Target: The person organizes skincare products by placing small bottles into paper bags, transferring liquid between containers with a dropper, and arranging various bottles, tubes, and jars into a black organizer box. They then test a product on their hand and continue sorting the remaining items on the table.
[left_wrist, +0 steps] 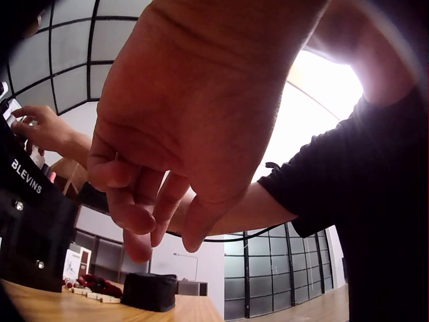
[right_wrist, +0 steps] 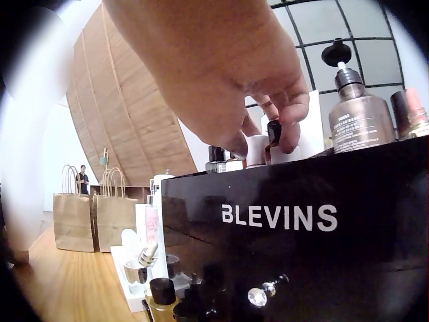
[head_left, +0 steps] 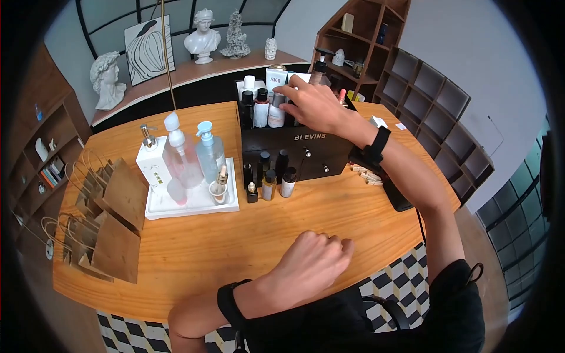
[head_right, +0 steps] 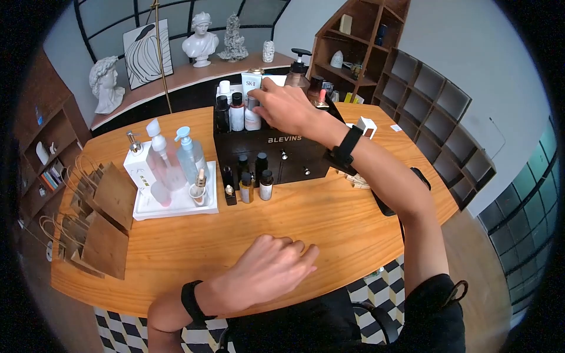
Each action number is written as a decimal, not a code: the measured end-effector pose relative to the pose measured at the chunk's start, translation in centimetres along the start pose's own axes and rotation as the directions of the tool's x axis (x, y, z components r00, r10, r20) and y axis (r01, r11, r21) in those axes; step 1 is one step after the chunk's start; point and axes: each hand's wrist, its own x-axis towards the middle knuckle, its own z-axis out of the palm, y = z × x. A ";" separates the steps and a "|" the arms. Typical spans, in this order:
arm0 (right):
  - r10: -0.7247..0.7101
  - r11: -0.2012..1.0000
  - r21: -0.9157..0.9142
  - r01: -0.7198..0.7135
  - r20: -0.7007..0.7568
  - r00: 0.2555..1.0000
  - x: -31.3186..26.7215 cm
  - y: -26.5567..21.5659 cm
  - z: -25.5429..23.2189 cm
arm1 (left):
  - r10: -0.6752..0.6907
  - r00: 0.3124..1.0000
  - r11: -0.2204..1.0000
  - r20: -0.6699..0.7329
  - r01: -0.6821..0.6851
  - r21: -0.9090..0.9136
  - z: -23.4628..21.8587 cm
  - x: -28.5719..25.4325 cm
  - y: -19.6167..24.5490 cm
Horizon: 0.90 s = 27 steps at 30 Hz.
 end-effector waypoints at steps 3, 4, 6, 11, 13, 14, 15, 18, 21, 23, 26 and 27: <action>-0.007 1.000 0.028 0.006 0.020 1.000 0.6 0.6 0.2 | 0.005 1.000 1.000 -0.003 -0.005 0.008 0.0 0.0 0.1; -0.002 0.999 0.046 0.001 0.034 0.999 0.7 0.8 0.2 | -0.003 1.000 1.000 0.000 0.003 0.006 -0.1 0.0 0.2; 0.016 0.998 0.066 -0.019 0.037 0.999 1.2 1.4 0.1 | -0.007 1.000 1.000 0.007 0.007 0.005 0.0 0.1 0.2; 0.087 0.975 0.191 -0.114 0.145 0.986 2.1 2.2 -1.2 | -0.031 0.998 1.000 0.047 0.030 0.006 0.0 0.2 0.2; 0.140 0.920 0.323 -0.224 0.262 0.955 2.2 2.3 -2.5 | -0.030 0.999 1.000 0.038 0.030 0.006 0.1 0.1 0.2; 0.169 0.837 0.431 -0.338 0.383 0.908 2.2 2.1 -3.2 | -0.031 0.999 1.000 0.027 0.031 0.004 0.2 0.2 0.2; 0.171 0.836 0.431 -0.340 0.384 0.907 2.1 2.4 -2.8 | -0.029 0.999 1.000 0.028 0.029 0.003 0.1 0.2 0.2; 0.098 0.751 0.593 -0.290 0.333 0.938 1.8 3.1 -1.2 | -0.026 0.999 1.000 0.020 0.026 0.000 0.2 0.2 0.1; 0.112 0.798 0.547 -0.253 0.279 0.954 1.3 2.6 -0.9 | -0.025 1.000 1.000 0.019 0.025 0.001 0.2 0.1 0.1; 0.006 0.915 0.402 -0.044 0.097 0.995 0.5 2.5 -1.0 | -0.025 0.999 1.000 0.030 0.025 0.003 0.3 0.1 0.0; -0.184 0.945 0.220 0.243 -0.258 0.948 -0.5 2.2 -2.5 | -0.023 0.999 1.000 0.035 0.023 -0.006 0.3 0.2 0.0; -0.113 0.944 0.279 0.175 -0.226 0.968 -1.4 1.9 -4.1 | -0.023 0.999 1.000 0.037 0.024 -0.006 0.3 0.2 0.0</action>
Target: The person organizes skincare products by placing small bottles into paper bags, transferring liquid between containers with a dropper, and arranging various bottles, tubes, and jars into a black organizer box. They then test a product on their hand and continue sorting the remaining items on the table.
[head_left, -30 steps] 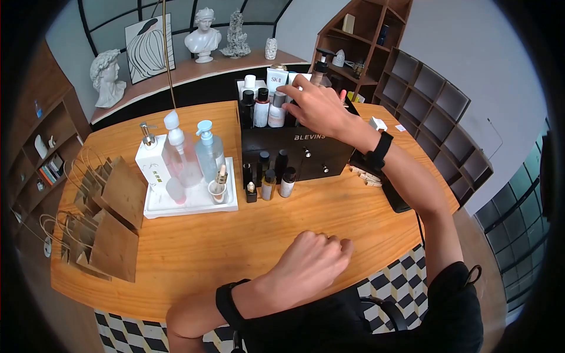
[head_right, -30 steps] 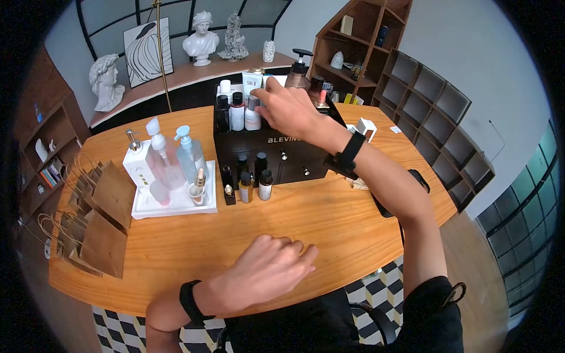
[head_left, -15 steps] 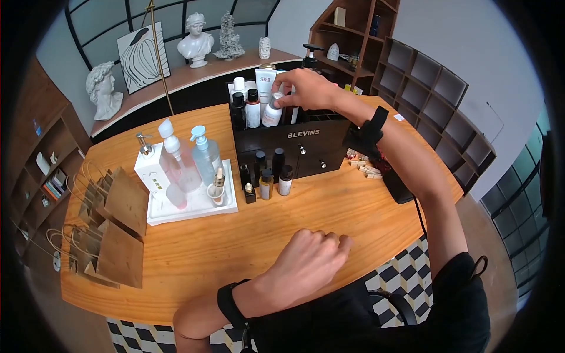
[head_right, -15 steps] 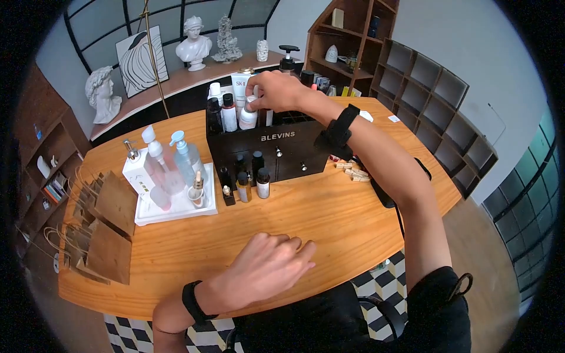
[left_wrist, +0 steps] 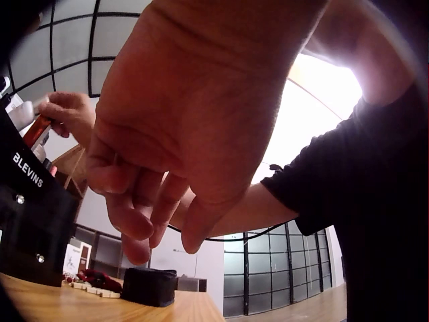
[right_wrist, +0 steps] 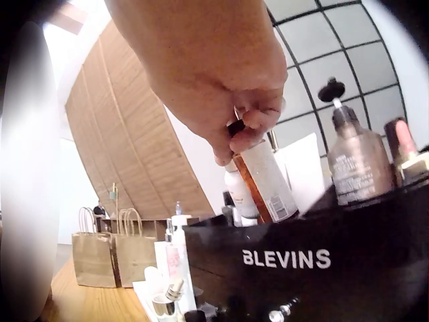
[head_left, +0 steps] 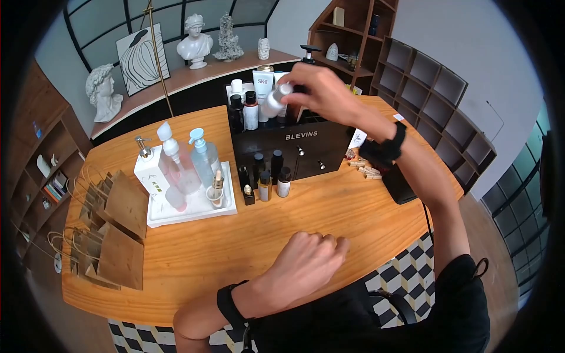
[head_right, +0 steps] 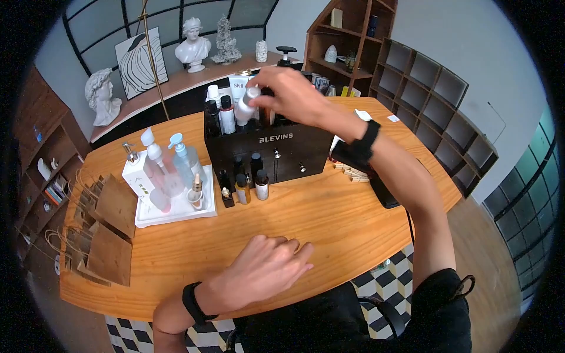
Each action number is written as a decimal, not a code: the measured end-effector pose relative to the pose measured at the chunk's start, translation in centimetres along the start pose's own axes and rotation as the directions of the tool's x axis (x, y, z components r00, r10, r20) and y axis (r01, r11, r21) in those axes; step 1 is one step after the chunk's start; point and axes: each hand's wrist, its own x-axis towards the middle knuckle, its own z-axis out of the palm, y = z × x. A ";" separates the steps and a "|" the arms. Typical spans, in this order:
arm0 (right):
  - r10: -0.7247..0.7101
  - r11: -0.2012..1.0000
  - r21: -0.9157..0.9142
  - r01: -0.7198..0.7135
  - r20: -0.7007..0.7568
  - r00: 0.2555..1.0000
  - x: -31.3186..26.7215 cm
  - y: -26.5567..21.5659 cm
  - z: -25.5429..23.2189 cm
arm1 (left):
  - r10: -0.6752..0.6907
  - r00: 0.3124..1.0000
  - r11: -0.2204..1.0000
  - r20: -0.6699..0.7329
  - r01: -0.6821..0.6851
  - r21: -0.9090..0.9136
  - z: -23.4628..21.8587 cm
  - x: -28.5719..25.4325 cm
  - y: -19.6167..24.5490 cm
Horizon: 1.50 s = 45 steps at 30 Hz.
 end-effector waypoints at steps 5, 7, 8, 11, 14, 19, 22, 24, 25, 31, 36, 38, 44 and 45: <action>0.114 0.986 0.121 -0.115 0.013 0.993 -2.3 -5.2 -6.8 | -0.011 1.000 1.000 0.011 0.010 0.026 0.5 -0.1 0.0; -0.077 0.981 0.184 0.061 0.084 0.993 -3.7 -4.1 -6.9 | -0.010 1.000 1.000 0.014 0.010 0.016 0.5 -0.1 0.1; -0.093 0.976 0.210 0.051 0.197 0.976 -4.5 -4.1 -6.4 | -0.010 1.000 1.000 0.014 0.010 0.015 0.5 0.0 0.1; -0.030 0.972 0.219 -0.086 0.479 0.877 -7.8 -4.6 -3.1 | -0.014 1.000 1.000 0.017 0.013 0.014 0.5 0.0 0.1; 0.116 0.969 0.109 -0.220 0.585 0.803 -11.0 -4.3 0.9 | -0.019 1.000 1.000 0.023 0.019 -0.004 0.5 0.0 -0.1; 0.218 0.957 0.049 -0.285 0.529 0.820 -12.7 -3.1 4.1 | -0.002 1.000 1.000 0.025 0.002 0.014 0.8 0.0 -0.2; 0.206 0.956 0.092 -0.277 0.462 0.863 -13.1 -2.6 5.0 | -0.017 0.999 1.000 0.037 0.017 -0.009 0.7 0.1 -0.2; 0.202 0.952 0.112 -0.284 0.467 0.861 -13.3 -2.2 5.7 | -0.032 0.998 0.999 0.047 0.033 -0.026 0.6 0.1 -0.2; 0.193 0.949 0.133 -0.285 0.471 0.861 -13.4 -2.0 5.8 | -0.037 0.998 0.999 0.054 0.038 -0.023 0.6 0.1 -0.2; 0.253 0.933 0.117 -0.340 0.459 0.852 -13.5 -1.6 5.4 | -0.036 0.997 0.999 0.063 0.036 -0.004 0.5 0.1 -0.1; 0.253 0.942 0.102 -0.319 0.407 0.878 -14.6 -0.6 5.9 | -0.028 0.999 0.999 0.036 0.029 -0.014 0.6 0.1 -0.2; 0.244 0.948 0.092 -0.303 0.402 0.883 -14.4 -0.8 5.6 | -0.035 0.999 0.999 0.032 0.035 -0.014 0.4 0.0 -0.1; 0.247 0.969 -0.004 -0.247 0.066 0.967 -12.8 -0.5 2.8 | -0.049 0.998 0.999 0.042 0.049 -0.006 0.4 0.0 -0.1; 0.247 0.969 -0.005 -0.247 0.067 0.967 -12.4 -0.4 2.4 | -0.048 0.998 0.999 0.041 0.049 -0.008 0.4 0.0 -0.2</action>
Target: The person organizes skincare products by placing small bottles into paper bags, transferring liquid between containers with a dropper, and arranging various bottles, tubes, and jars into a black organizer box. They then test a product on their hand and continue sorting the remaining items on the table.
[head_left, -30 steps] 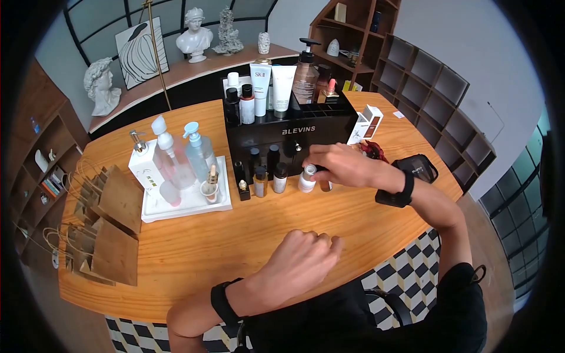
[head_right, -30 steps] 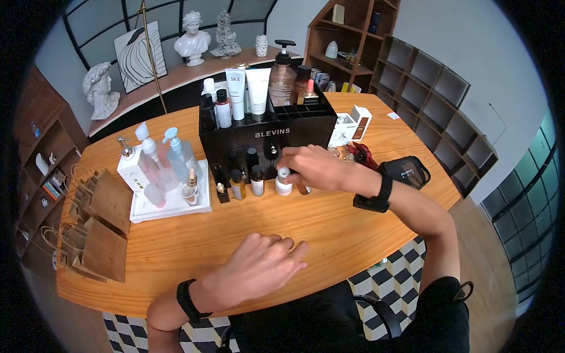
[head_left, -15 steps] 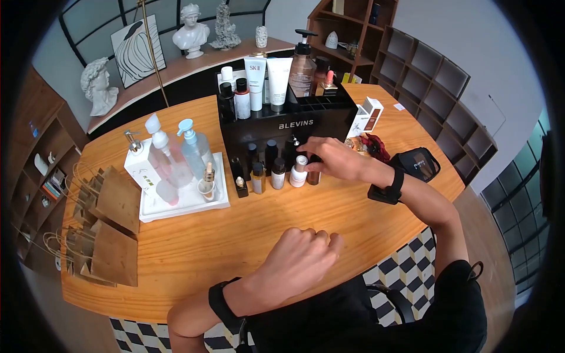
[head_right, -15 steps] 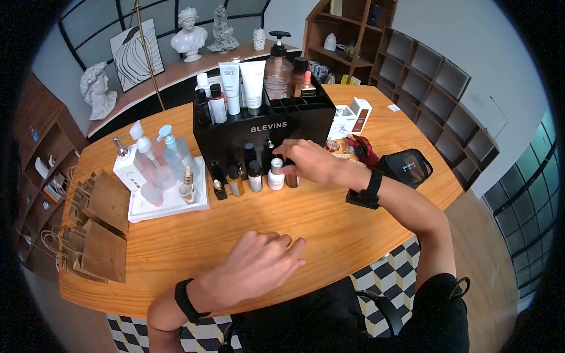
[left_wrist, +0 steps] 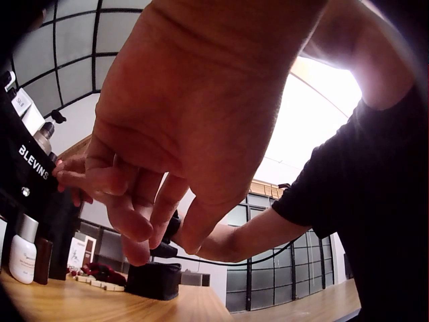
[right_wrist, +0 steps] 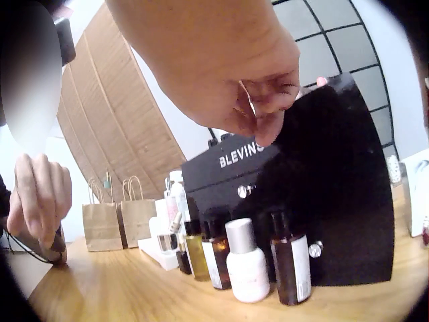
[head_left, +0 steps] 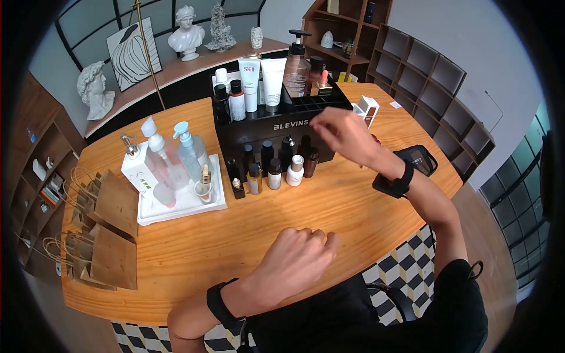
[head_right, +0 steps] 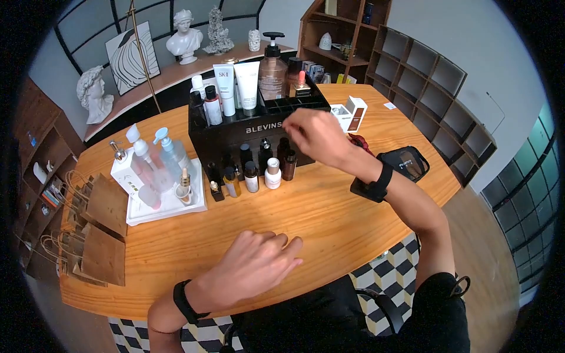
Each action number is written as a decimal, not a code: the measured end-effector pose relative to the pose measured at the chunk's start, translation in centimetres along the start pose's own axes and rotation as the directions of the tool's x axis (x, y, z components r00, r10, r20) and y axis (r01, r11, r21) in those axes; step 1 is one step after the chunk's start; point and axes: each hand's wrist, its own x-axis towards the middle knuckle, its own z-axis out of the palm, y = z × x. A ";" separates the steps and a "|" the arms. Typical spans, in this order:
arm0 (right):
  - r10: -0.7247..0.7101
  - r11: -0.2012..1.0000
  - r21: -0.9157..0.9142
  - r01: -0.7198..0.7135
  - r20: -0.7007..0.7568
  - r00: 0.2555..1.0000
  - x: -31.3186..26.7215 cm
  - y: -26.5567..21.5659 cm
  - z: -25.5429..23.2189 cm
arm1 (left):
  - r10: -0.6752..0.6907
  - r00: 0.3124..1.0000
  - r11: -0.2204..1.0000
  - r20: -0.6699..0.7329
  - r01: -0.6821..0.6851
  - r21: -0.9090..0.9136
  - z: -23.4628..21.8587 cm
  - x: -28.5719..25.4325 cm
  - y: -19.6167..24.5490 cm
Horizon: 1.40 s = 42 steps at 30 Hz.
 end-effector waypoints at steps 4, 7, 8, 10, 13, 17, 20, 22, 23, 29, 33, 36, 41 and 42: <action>0.172 0.981 0.117 -0.157 -0.129 0.977 1.6 -1.5 -2.0 | 0.006 1.000 1.000 0.005 -0.006 -0.013 -0.1 0.0 -0.1; 0.092 0.993 0.090 -0.077 -0.179 0.979 3.3 -2.9 -2.2 | 0.016 1.000 1.000 -0.006 -0.016 -0.001 0.0 0.0 -0.2; 0.087 0.993 0.092 -0.072 -0.181 0.980 4.2 -3.3 -1.9 | 0.024 1.000 1.000 -0.014 -0.024 0.005 0.1 0.0 -0.2; -0.114 0.991 0.047 0.126 -0.200 0.973 6.3 -3.7 -1.2 | 0.025 1.000 1.000 0.000 -0.025 0.015 0.2 0.1 -0.1; -0.181 0.981 0.037 0.189 -0.156 0.971 10.2 -4.2 0.8 | 0.032 0.999 0.999 0.016 -0.032 0.024 0.3 0.0 -0.1; -0.233 0.967 -0.120 0.226 -0.052 0.971 14.3 -5.5 2.6 | 0.050 0.999 0.999 0.001 -0.050 0.010 0.1 0.0 -0.1; -0.119 0.972 -0.197 0.130 0.069 0.991 15.7 -6.3 3.5 | 0.061 0.998 0.998 -0.026 -0.061 0.007 0.0 -0.1 0.0; -0.113 0.969 -0.212 0.128 0.084 0.990 16.0 -6.4 4.2 | 0.063 0.997 0.998 -0.042 -0.063 0.003 0.0 -0.2 0.1; -0.101 0.970 -0.216 0.114 0.071 0.992 16.1 -6.5 4.4 | 0.071 0.996 0.997 -0.053 -0.072 0.000 0.0 -0.2 0.1; -0.092 0.991 -0.096 0.094 0.020 0.996 17.0 -4.9 5.3 | 0.058 0.997 0.998 -0.045 -0.058 -0.006 0.1 -0.2 0.3; -0.113 0.980 0.174 0.096 0.087 0.990 18.0 -3.1 5.6 | 0.057 0.997 0.998 -0.042 -0.057 0.000 0.2 -0.1 0.3; -0.063 0.960 0.279 0.014 0.167 0.984 17.9 -3.8 4.6 | 0.061 0.998 0.998 -0.034 -0.062 -0.004 0.1 -0.1 0.3; -0.174 0.973 0.163 0.166 0.037 0.984 17.6 -3.3 5.8 | 0.069 0.997 0.997 -0.038 -0.070 -0.026 0.1 -0.1 0.3; -0.178 0.972 0.160 0.170 0.036 0.983 17.6 -3.3 5.8 | 0.069 0.997 0.997 -0.037 -0.070 -0.026 0.2 -0.1 0.2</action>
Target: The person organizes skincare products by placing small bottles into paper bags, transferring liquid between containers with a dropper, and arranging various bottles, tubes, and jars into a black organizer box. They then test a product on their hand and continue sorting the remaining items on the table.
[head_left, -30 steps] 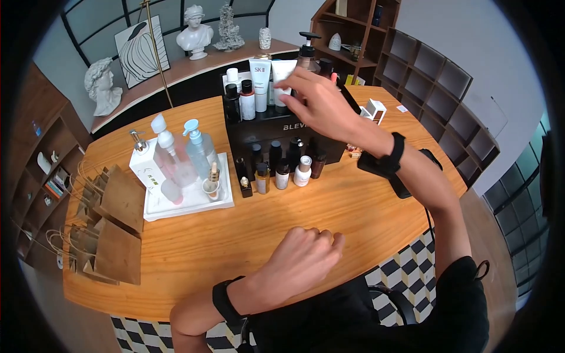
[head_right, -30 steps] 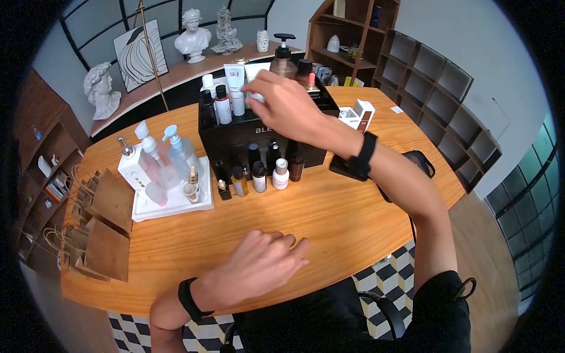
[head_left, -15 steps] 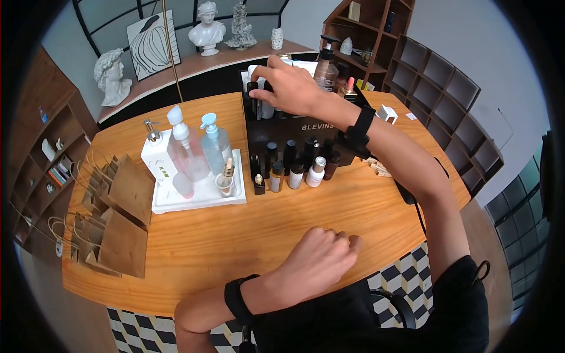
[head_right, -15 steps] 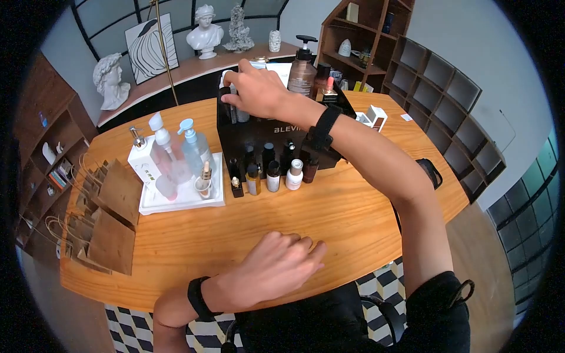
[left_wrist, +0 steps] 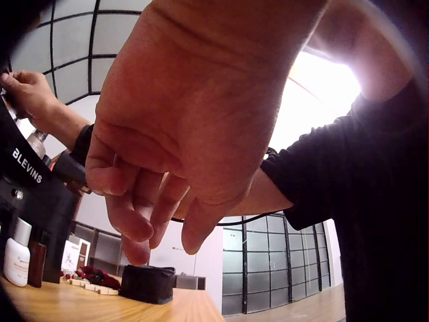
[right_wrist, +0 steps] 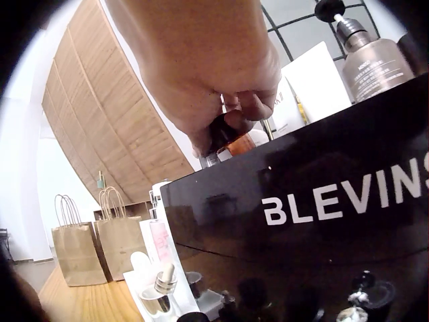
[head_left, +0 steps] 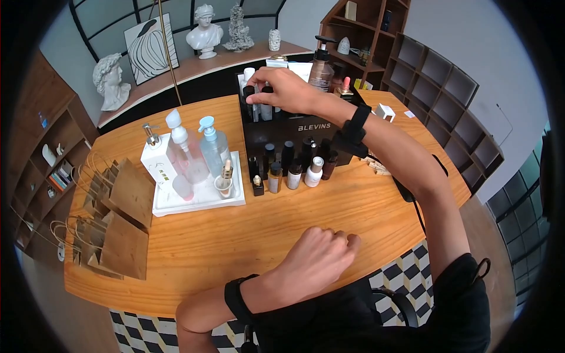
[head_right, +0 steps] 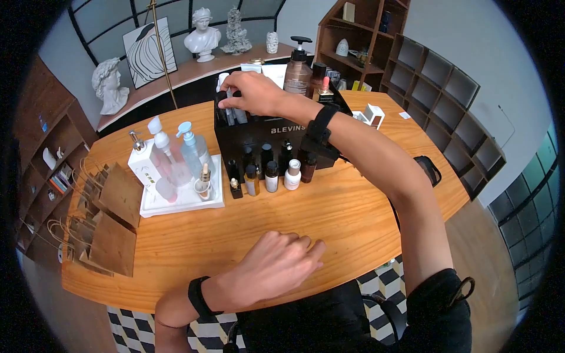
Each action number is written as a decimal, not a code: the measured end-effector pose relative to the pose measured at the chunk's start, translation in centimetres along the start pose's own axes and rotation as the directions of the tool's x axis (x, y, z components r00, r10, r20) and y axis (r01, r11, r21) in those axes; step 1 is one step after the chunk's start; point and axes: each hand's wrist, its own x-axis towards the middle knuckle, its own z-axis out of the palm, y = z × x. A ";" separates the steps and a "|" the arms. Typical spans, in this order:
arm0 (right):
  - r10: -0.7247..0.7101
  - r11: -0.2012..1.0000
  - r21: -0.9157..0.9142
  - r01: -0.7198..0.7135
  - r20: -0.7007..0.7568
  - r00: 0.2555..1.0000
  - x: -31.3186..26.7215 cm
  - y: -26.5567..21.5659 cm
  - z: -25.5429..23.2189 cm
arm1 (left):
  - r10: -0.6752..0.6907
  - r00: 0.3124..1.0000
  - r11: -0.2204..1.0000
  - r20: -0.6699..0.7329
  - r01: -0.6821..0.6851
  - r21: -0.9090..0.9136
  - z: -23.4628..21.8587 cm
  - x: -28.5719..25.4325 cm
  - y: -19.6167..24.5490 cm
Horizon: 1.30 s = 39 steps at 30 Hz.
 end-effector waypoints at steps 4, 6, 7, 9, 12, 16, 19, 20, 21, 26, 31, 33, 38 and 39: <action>0.051 0.995 0.080 -0.053 0.023 0.998 -1.0 -1.2 -2.0 | 0.007 1.000 1.000 -0.021 -0.007 0.016 0.0 -0.1 0.0; 0.039 0.990 0.141 -0.015 -0.171 0.985 -1.6 -2.1 -3.7 | -0.001 1.000 1.000 -0.018 0.001 0.016 -0.2 0.0 -0.1; 0.037 0.982 0.187 0.005 -0.220 0.975 -1.9 -2.6 -4.6 | 0.002 1.000 1.000 -0.013 -0.001 0.021 -0.2 0.0 -0.1; 0.030 0.965 0.257 0.047 -0.285 0.958 -2.7 -4.0 -6.4 | 0.000 1.000 1.000 -0.007 0.000 0.020 -0.1 0.0 0.0; 0.051 0.940 0.340 -0.018 -0.090 0.995 -4.9 -7.5 -8.4 | -0.008 1.000 1.000 0.004 0.008 0.016 0.2 0.1 0.1; -0.203 0.927 0.351 0.133 0.172 0.964 -8.6 -7.2 -4.3 | -0.008 1.000 1.000 -0.028 0.008 0.018 0.3 0.0 0.2; -0.131 0.961 0.274 0.041 0.320 0.938 -11.5 -8.5 -1.2 | -0.003 0.999 1.000 -0.047 0.004 0.018 0.3 -0.1 0.2; -0.127 0.962 0.270 0.037 0.326 0.937 -12.3 -8.4 0.1 | 0.004 0.998 1.000 -0.058 -0.003 0.017 0.4 -0.1 0.2; -0.092 0.962 0.274 -0.005 0.337 0.937 -12.9 -8.3 1.2 | -0.002 0.998 1.000 -0.057 0.003 0.018 0.5 -0.1 0.1; 0.015 0.962 0.249 -0.112 0.360 0.933 -13.1 -9.2 3.4 | 0.021 0.998 0.999 -0.062 -0.018 0.037 0.9 -0.1 0.0; 0.047 0.962 0.236 -0.140 0.360 0.932 -13.0 -9.2 4.3 | 0.010 0.998 1.000 -0.063 -0.009 0.008 0.7 0.0 0.0; 0.051 0.965 0.224 -0.135 0.345 0.937 -13.1 -9.0 4.4 | 0.012 0.997 1.000 -0.076 -0.011 0.006 0.7 -0.1 -0.1; 0.024 0.975 0.204 -0.089 0.303 0.953 -13.4 -8.3 4.0 | 0.012 0.997 1.000 -0.077 -0.012 0.005 0.7 -0.1 -0.1; 0.011 0.976 0.206 -0.073 0.287 0.958 -13.7 -8.0 4.3 | 0.012 0.997 1.000 -0.077 -0.012 0.004 0.7 0.0 -0.1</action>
